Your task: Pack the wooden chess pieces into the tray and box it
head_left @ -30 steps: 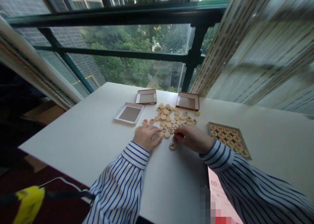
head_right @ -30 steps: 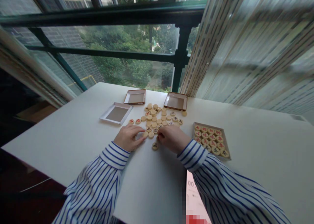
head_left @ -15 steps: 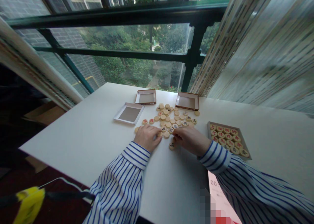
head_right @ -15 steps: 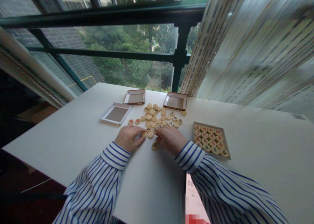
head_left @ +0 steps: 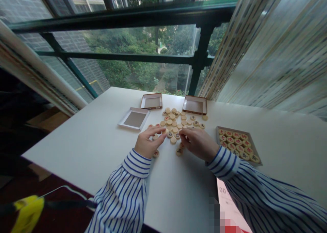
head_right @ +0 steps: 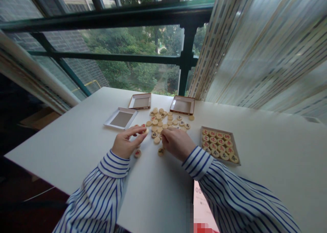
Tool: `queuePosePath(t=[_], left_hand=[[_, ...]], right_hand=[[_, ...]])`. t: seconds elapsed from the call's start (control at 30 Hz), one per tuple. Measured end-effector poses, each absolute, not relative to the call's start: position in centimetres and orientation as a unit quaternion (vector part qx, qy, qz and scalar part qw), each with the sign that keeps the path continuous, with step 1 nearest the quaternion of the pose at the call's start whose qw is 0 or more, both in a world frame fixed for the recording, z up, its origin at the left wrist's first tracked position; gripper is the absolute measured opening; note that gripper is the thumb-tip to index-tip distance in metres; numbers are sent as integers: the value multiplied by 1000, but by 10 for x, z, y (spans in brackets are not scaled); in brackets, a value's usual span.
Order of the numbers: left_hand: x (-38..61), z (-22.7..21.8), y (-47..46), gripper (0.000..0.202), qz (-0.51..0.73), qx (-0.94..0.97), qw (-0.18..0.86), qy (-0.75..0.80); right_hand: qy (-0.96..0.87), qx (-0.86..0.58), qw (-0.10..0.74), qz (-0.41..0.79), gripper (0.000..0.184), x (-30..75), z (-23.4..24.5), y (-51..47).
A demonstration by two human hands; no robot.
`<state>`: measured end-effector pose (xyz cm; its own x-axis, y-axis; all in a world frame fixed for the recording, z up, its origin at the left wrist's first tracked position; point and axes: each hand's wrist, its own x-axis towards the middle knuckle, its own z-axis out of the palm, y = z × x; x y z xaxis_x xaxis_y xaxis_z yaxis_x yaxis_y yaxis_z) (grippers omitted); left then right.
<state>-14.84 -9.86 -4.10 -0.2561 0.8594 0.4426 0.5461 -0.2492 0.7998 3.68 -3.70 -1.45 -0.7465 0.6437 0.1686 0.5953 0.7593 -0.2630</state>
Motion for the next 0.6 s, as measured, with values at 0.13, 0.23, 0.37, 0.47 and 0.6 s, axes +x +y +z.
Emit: queuePosePath(t=[0.13,0.23,0.37,0.47,0.6], left_hand=[[-148,-36,-100,25,588,483,274,588],[-150,-36,-100,32,624,415,365,553],[-150,-35,-100,34,644,357,442,513],[-147,-33,-101,36,646,333,456,514],[-144,-33,-102,37,646,329,448,524]], right_hand=[[-924,-338,146,100,19,37,-13,-37],[-924,-336,154,102,19,37,-13,-36],[-922,-333,169,101,19,38,-15,-36],[-922,-331,172,102,19,38,-15,-36],[-922,-330,169,106,19,38,-13,-36]])
